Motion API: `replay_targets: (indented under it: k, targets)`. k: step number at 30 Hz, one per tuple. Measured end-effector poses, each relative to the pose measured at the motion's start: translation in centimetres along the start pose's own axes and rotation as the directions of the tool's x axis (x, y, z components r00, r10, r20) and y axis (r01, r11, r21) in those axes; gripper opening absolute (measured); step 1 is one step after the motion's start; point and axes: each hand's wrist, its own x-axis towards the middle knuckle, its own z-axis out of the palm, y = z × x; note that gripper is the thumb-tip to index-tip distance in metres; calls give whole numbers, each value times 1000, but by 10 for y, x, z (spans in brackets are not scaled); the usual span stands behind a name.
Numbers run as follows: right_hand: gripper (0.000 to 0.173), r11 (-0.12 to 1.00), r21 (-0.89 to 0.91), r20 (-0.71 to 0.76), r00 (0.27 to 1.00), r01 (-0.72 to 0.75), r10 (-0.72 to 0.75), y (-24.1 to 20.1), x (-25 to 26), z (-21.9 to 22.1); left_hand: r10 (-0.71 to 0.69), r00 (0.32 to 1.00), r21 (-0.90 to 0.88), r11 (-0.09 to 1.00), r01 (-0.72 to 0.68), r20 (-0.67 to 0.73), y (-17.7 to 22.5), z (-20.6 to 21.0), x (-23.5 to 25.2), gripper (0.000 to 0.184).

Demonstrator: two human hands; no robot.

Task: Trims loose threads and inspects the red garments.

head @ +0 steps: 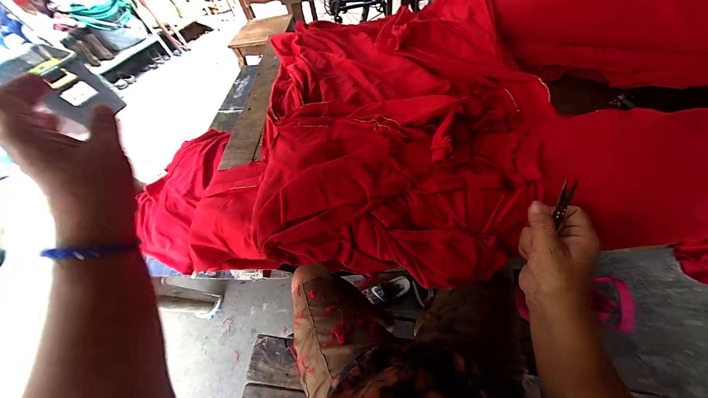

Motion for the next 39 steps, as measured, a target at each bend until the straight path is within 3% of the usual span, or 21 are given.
replay_targets:
  k: [1,3,5,8,12,16,18,21,25,29,33,36,39]
  targets:
    - [12,1000,10,5,1000,16,-16,0,1,0,213,970,-10,977,-213,120,0,16,-8,53]
    - [12,999,15,13,999,38,-38,0,4,-1,431,862,-170,901,-398,265,41,57,-43,37]
    - [13,999,22,-2,999,39,-39,-2,7,-2,549,732,-322,834,-448,404,84,97,-81,21]
    - [13,995,102,-72,997,-18,25,-5,14,-7,702,566,-481,710,-514,432,125,154,-112,15]
    - [13,973,204,-132,982,-108,137,-2,18,-15,794,466,-603,603,-522,390,172,215,-123,15]
    - [11,968,205,-138,975,-142,173,7,18,-17,689,429,-389,701,-598,584,214,254,-128,49]
    - [12,965,210,-129,974,-156,186,7,19,-17,643,415,-333,723,-605,644,225,269,-127,35]
    - [12,957,243,-112,976,-157,188,7,20,-17,659,439,-447,744,-496,611,225,273,-114,21]
    - [10,947,276,-99,975,-167,201,8,22,-21,730,427,-719,657,-226,534,207,212,-88,14]
    - [11,964,255,-70,994,-68,89,0,16,-26,735,480,-711,646,-278,479,128,130,-61,14]
    - [19,943,331,137,986,44,-94,-27,-5,-2,562,654,-602,773,-198,506,55,76,-93,11]
    - [16,935,352,375,907,52,-191,-37,-24,29,428,809,-617,780,-105,403,30,67,-131,12]
    - [14,942,332,513,829,48,-223,-44,-34,59,329,895,-653,755,-57,302,24,61,-149,11]
